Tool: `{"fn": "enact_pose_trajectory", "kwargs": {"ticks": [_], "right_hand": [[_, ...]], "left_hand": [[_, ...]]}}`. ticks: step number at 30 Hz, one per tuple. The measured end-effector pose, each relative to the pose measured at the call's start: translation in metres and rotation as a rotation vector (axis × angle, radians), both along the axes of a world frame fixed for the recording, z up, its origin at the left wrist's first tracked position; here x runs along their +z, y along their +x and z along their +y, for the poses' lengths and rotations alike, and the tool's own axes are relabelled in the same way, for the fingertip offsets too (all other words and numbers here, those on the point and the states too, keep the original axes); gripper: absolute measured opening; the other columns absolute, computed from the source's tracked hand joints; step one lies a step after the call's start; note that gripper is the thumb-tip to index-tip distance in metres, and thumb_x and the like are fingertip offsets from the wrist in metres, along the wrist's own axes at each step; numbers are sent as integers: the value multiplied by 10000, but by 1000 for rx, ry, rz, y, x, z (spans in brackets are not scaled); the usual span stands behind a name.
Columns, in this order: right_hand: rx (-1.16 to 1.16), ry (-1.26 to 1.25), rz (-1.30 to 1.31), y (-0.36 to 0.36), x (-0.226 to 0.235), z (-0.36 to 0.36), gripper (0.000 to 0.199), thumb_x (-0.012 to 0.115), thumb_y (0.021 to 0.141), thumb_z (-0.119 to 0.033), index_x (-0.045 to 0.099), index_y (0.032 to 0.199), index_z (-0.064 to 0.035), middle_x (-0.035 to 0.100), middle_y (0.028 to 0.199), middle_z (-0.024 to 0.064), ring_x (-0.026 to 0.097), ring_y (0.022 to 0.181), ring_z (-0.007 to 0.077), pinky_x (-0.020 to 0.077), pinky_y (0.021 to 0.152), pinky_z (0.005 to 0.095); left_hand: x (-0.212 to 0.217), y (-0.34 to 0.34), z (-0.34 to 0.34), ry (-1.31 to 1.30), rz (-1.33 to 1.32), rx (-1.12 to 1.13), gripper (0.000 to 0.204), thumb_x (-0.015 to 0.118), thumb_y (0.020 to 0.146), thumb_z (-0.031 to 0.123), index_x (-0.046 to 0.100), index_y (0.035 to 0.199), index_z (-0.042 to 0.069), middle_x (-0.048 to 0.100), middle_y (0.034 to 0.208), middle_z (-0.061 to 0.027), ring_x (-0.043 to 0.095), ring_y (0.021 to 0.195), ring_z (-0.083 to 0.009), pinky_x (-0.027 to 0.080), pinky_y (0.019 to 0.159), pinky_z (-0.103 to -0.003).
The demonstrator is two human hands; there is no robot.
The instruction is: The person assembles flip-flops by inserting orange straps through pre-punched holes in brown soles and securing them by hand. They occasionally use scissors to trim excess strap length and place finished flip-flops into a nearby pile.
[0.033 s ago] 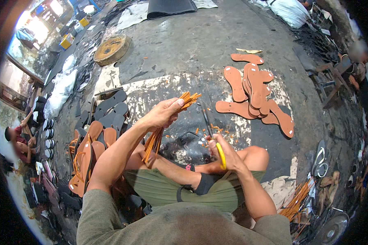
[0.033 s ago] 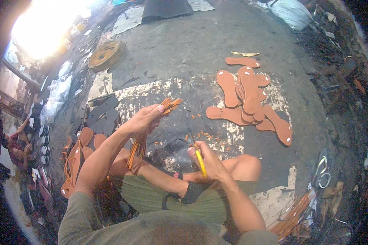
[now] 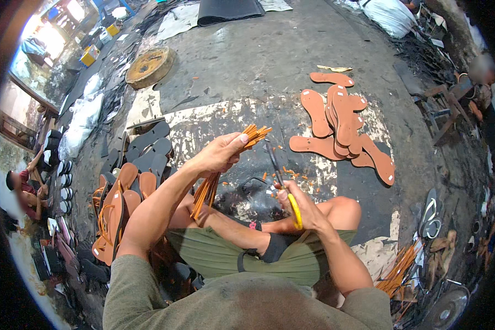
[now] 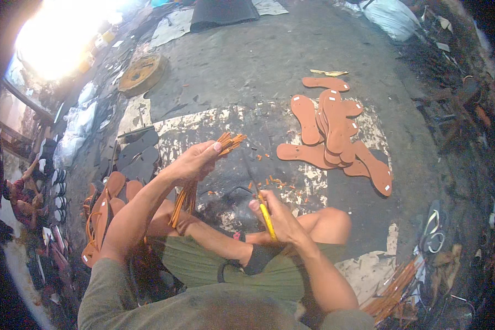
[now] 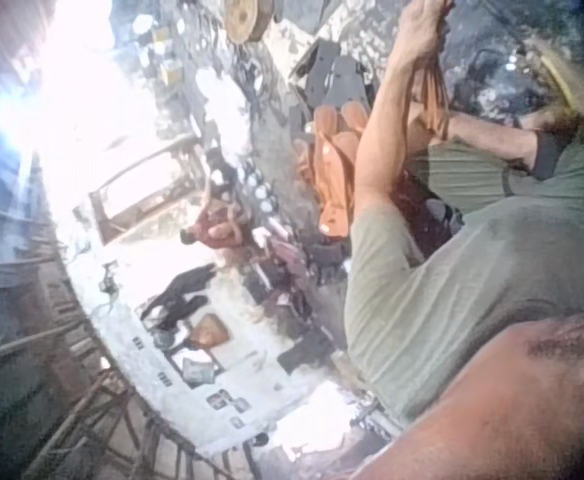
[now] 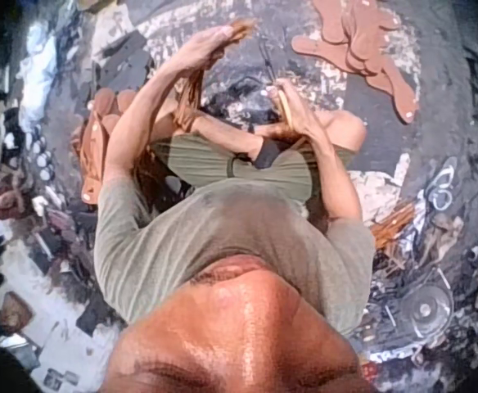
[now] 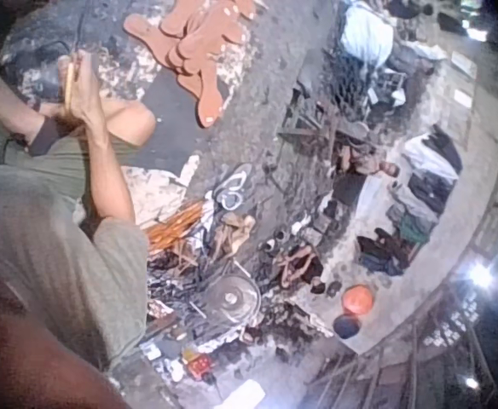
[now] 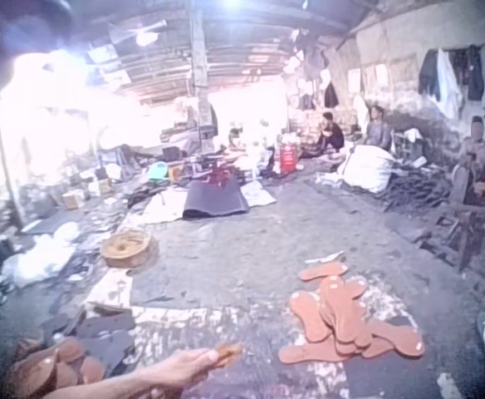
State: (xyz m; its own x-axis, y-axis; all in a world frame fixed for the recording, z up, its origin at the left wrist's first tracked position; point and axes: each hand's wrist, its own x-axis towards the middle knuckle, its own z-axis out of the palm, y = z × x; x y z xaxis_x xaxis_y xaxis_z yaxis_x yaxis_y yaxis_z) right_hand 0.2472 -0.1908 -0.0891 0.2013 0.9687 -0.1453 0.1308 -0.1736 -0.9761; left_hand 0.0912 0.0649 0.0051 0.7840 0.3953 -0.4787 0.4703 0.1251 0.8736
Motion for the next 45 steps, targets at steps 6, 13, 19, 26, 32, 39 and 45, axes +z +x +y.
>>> {"fn": "enact_pose_trajectory", "kwargs": {"ticks": [6, 13, 19, 26, 32, 39, 45], "right_hand": [[87, -58, -27, 6, 37, 26, 598, 452, 1113, -548, 508, 1404, -29, 545, 974, 35, 530, 865, 128, 478, 776, 298], [156, -100, -95, 12, 53, 32, 716, 498, 1082, -586, 464, 1447, 30, 628, 1259, 262, 627, 1175, 326, 494, 1003, 431], [90, -91, -158, 9, 36, 31, 702, 544, 1047, -624, 545, 1341, 14, 672, 1031, 211, 650, 947, 298, 510, 849, 451], [49, -177, -175, 7, 43, 26, 593, 590, 1037, -590, 614, 930, -7, 598, 704, 94, 535, 668, 215, 425, 624, 432], [2, -10, -89, 6, 23, 27, 528, 533, 1094, -516, 577, 885, -32, 484, 628, 8, 505, 596, 147, 465, 570, 345], [-7, -48, -190, 4, 15, 28, 505, 521, 1095, -527, 606, 969, -45, 559, 660, 8, 540, 587, 122, 465, 543, 336], [-17, -74, -121, 8, 21, 20, 509, 523, 1099, -509, 603, 947, -30, 550, 679, 18, 537, 614, 143, 472, 573, 343]], "left_hand": [[5, 7, -14, 101, -1, -127, 462, 477, 1104, 559, 626, 1114, 122, 403, 670, 88, 370, 563, -36, 297, 488, -245], [10, 4, -15, 139, 20, -153, 453, 488, 1108, 534, 637, 1054, 110, 408, 701, 85, 386, 608, -49, 322, 516, -253], [20, 6, -16, 160, 44, -254, 539, 459, 1121, 523, 685, 1271, 57, 411, 739, 89, 385, 667, -51, 346, 580, -266], [22, 11, -9, 214, 113, -335, 506, 459, 1126, 495, 684, 1230, 55, 421, 740, 86, 403, 666, -55, 364, 584, -269], [9, 14, -10, 104, 75, -323, 474, 488, 1118, 499, 701, 1159, 77, 413, 702, 92, 373, 633, -52, 320, 542, -269], [12, 21, -7, 89, 65, -372, 497, 456, 1123, 518, 690, 1212, 89, 389, 693, 94, 360, 619, -53, 312, 537, -277], [3, 30, 4, 126, 167, -449, 525, 441, 1127, 522, 691, 1205, 67, 414, 715, 76, 387, 655, -64, 341, 556, -301]]}}
